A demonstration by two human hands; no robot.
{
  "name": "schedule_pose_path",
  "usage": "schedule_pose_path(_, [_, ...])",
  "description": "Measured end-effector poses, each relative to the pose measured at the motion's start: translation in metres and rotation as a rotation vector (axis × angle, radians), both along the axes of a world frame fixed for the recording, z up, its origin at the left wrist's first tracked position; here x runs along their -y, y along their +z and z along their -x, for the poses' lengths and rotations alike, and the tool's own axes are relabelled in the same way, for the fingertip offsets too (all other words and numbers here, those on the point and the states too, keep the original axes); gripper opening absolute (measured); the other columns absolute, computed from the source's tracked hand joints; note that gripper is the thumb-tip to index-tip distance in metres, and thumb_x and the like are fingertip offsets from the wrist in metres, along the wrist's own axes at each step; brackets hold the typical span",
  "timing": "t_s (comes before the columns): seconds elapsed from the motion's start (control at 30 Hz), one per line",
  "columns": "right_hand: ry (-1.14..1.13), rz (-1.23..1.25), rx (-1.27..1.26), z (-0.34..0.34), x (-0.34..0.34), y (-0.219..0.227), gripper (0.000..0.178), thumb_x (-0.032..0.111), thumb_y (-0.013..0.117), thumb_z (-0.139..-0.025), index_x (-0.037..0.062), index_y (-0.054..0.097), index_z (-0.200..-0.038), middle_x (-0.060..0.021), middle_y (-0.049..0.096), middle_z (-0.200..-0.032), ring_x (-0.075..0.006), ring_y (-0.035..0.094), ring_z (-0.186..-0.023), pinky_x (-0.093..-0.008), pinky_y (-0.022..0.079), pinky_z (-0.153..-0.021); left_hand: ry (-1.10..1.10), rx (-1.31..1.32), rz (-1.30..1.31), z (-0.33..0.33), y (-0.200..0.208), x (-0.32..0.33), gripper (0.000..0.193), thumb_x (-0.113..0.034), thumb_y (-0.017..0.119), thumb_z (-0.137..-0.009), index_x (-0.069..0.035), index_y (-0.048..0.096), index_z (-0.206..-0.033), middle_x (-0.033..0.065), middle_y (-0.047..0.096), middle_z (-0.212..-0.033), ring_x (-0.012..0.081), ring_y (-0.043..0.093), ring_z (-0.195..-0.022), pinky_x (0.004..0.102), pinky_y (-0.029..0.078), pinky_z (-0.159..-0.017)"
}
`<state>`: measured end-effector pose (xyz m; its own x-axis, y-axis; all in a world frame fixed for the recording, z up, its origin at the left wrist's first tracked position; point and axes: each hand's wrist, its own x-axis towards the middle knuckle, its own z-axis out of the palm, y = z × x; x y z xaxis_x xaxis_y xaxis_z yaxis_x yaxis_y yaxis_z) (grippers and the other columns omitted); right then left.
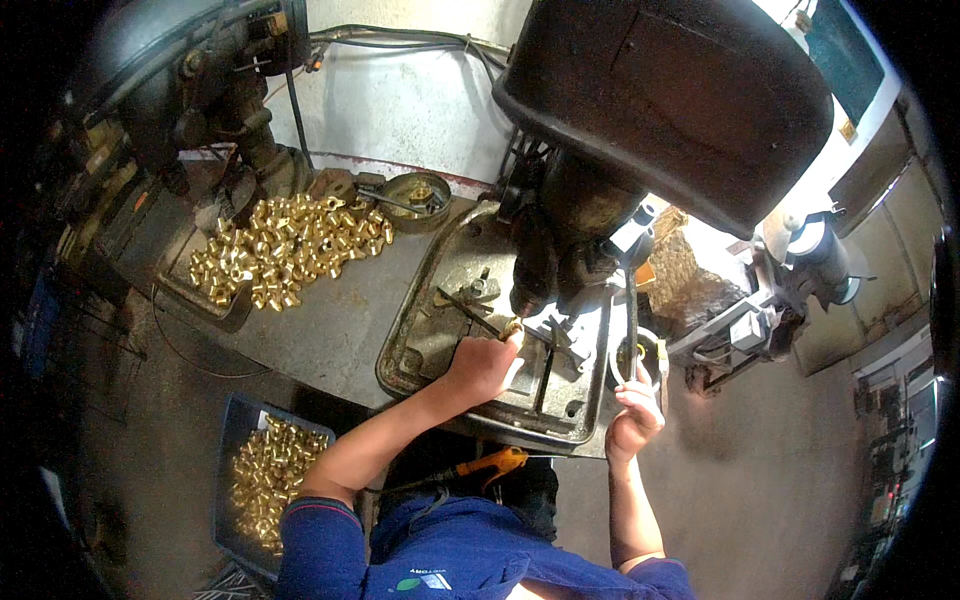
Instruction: The person operates a manual press machine to process brass-colored metal casings. They repeatedly pick up a casing, place it into the press, pull the lever to activate the press, and then remove the processed casing, placing it into a container.
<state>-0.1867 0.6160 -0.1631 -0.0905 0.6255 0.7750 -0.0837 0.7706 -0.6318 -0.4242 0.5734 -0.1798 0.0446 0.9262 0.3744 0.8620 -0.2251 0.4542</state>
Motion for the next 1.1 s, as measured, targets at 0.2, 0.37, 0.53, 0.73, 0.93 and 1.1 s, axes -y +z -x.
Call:
schedule_pose_path(0.2, [0.021, 0.023, 0.065, 0.0, 0.001, 0.008, 0.016, -0.006, 0.051, -0.063, -0.0056, 0.059, -0.077, -0.0155, 0.06, -0.081, -0.0284, 0.06, -0.081, -0.0428, 0.042, -0.089, 0.001, -0.092, -0.087, -0.001, 0.0, 0.001, 0.023, -0.019, 0.063, -0.076, 0.0, 0.055, -0.085, 0.0131, 0.056, -0.056, 0.0302, 0.059, -0.054, 0.0415, 0.044, -0.048])
schedule_pose_path(0.37, [0.063, 0.13, 0.133, -0.009, 0.017, 0.036, 0.033, -0.01, 0.041, -0.052, -0.0089, 0.059, -0.08, -0.0188, 0.059, -0.086, -0.0266, 0.06, -0.079, -0.0358, 0.049, -0.076, 0.002, -0.101, -0.11, 0.001, -0.007, 0.0, 0.018, -0.018, 0.064, -0.075, -0.002, 0.056, -0.077, 0.0125, 0.057, -0.057, 0.03, 0.059, -0.055, 0.0418, 0.044, -0.049])
schedule_pose_path(0.53, [0.023, 0.099, 0.187, -0.013, 0.019, 0.052, 0.036, -0.007, 0.038, -0.049, -0.0095, 0.059, -0.078, -0.0193, 0.058, -0.085, -0.0236, 0.059, -0.073, -0.031, 0.05, -0.069, 0.012, -0.094, -0.072, 0.0, -0.002, 0.001, 0.022, -0.025, 0.064, -0.075, -0.004, 0.058, -0.077, 0.0131, 0.057, -0.058, 0.0318, 0.058, -0.055, 0.0439, 0.043, -0.051])
schedule_pose_path(0.73, [-0.007, 0.031, 0.235, -0.014, 0.024, 0.069, 0.025, -0.006, 0.043, -0.057, -0.0096, 0.06, -0.075, -0.0189, 0.059, -0.083, -0.0212, 0.059, -0.068, -0.0283, 0.05, -0.062, 0.023, -0.099, -0.047, -0.001, -0.006, 0.001, 0.025, -0.029, 0.062, -0.077, -0.004, 0.059, -0.077, 0.0142, 0.058, -0.059, 0.0332, 0.058, -0.056, 0.0453, 0.043, -0.052])
schedule_pose_path(0.93, [-0.076, -0.089, 0.276, -0.015, 0.027, 0.077, 0.014, -0.001, 0.051, -0.068, -0.0075, 0.06, -0.076, -0.0193, 0.059, -0.087, -0.0215, 0.059, -0.071, -0.028, 0.05, -0.061, 0.027, -0.102, -0.051, -0.002, -0.007, 0.0, 0.027, -0.03, 0.063, -0.076, -0.004, 0.059, -0.07, 0.0142, 0.057, -0.059, 0.0332, 0.058, -0.056, 0.0447, 0.044, -0.051])
schedule_pose_path(1.1, [-0.174, -0.107, 0.297, -0.015, 0.032, 0.082, 0.019, 0.011, 0.06, -0.063, -0.0018, 0.065, -0.076, -0.0178, 0.061, -0.095, -0.0275, 0.06, -0.081, -0.0353, 0.047, -0.073, 0.035, -0.1, -0.053, -0.002, -0.008, -0.001, 0.027, -0.029, 0.064, -0.075, -0.005, 0.058, -0.065, 0.014, 0.056, -0.058, 0.0333, 0.058, -0.056, 0.0445, 0.044, -0.051])
